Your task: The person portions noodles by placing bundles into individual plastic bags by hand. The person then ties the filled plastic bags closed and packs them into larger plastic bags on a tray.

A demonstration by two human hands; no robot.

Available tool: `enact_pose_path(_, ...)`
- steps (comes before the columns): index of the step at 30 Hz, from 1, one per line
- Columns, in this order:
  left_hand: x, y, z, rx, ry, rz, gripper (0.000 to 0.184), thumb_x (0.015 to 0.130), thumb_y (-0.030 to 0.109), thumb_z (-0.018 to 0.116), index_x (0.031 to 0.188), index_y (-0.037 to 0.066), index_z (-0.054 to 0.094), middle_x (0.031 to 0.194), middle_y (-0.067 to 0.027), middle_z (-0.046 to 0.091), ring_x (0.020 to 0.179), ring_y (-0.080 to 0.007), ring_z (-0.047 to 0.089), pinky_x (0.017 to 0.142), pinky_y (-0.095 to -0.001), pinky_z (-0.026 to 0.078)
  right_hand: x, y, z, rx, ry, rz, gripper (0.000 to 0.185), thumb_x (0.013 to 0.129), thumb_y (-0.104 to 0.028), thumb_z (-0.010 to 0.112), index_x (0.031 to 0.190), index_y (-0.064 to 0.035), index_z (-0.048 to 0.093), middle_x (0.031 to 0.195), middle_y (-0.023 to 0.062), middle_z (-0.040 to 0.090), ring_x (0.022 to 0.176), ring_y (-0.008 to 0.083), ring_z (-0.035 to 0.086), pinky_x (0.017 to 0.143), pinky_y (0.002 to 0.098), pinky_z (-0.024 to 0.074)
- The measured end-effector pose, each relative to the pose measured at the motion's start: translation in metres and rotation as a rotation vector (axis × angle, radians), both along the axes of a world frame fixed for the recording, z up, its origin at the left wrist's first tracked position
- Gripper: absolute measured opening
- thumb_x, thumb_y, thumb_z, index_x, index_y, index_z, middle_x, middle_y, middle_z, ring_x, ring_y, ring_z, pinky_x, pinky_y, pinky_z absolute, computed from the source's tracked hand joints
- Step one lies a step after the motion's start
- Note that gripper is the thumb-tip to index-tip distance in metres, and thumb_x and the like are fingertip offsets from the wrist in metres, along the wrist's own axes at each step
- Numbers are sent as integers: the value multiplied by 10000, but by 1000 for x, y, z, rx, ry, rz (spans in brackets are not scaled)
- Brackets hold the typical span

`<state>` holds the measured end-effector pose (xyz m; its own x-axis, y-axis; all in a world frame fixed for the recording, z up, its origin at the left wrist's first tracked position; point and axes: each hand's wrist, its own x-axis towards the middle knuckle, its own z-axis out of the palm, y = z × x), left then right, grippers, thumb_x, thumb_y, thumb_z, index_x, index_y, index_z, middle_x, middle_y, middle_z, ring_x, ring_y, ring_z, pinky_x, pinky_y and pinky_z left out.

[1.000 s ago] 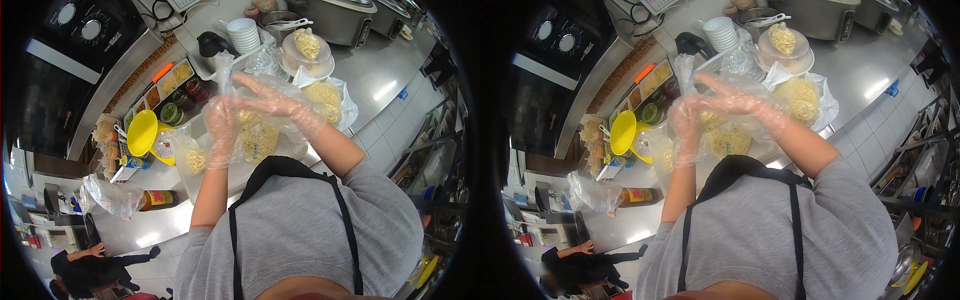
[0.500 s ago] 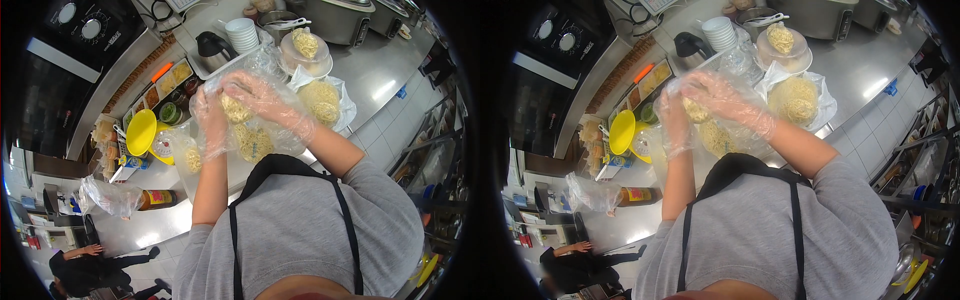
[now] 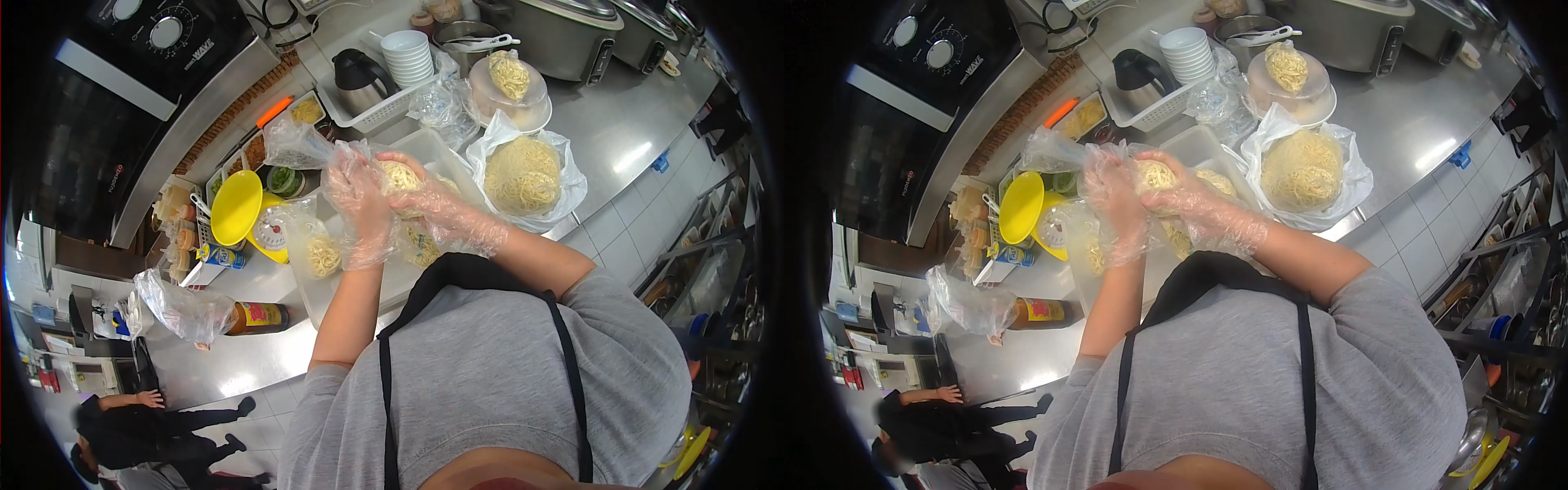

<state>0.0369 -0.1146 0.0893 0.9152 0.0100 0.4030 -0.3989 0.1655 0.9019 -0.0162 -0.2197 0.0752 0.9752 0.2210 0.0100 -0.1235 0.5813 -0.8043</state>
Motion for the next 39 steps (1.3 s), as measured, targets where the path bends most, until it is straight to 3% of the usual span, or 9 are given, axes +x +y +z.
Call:
enact_pose_path(7,23,-2,-10,201,-198,94,228,946,217,430,923,12,527,748,-59,522,657,-158,487,578,-290,397,26,-5,-33,-345,-240,-139,688,789,-210,671,1363,-179,293,1255,83,414,1138,169,426,968,317,361)
enact_pose_path(9,27,5,-9,238,-106,52,246,943,221,425,944,3,540,749,-102,551,660,-208,512,591,-317,410,32,-15,-23,-991,-436,-193,677,821,-301,646,1370,-123,292,1244,95,420,1130,164,424,971,335,359)
enact_pose_path(13,40,6,-34,788,-348,-203,310,925,279,439,1020,3,544,889,-165,590,796,-315,554,715,-410,409,31,-26,25,-691,-379,-276,640,845,-379,599,1360,-91,350,1396,160,336,1294,259,320,1038,344,304)
enact_pose_path(21,36,17,-31,1216,-569,-105,290,825,246,563,1057,71,554,1030,-119,583,1031,-312,517,878,-467,357,38,-50,8,-78,-146,-346,227,918,-318,533,873,-95,537,767,-28,470,727,116,478,764,294,427)
enact_pose_path(25,35,14,-28,1124,-641,-21,209,772,157,577,956,58,590,1007,-109,589,1017,-302,513,918,-457,315,37,-49,29,-77,-19,-515,237,896,-302,568,901,-68,536,766,-13,478,723,112,483,794,312,441)
enact_pose_path(27,33,13,-23,1108,-622,-8,192,768,139,571,939,53,589,1002,-102,587,1017,-300,511,927,-452,307,32,-54,52,-1216,-450,-559,401,806,-390,629,1030,-67,551,879,68,575,877,185,550,817,347,440)
enact_pose_path(31,35,14,-19,1268,-648,-32,165,763,103,554,917,54,587,1012,-98,571,1008,-297,510,913,-456,322,21,-48,58,-1920,-1116,-906,327,768,-302,655,981,-71,567,855,83,586,833,219,588,857,381,436)
enact_pose_path(33,33,17,-15,1284,-726,-41,159,761,94,553,913,61,588,1016,-100,565,1009,-296,508,902,-461,331,21,-53,41,-2267,-897,-279,305,766,-305,626,984,-97,580,874,120,609,878,272,597,833,423,421)
enact_pose_path(39,31,19,-3,1288,-375,-128,141,758,61,552,893,44,589,1040,-100,552,998,-290,502,848,-373,398,22,-41,46,-2172,-803,-107,183,835,-246,533,893,-78,573,802,100,611,785,283,610,764,410,429)
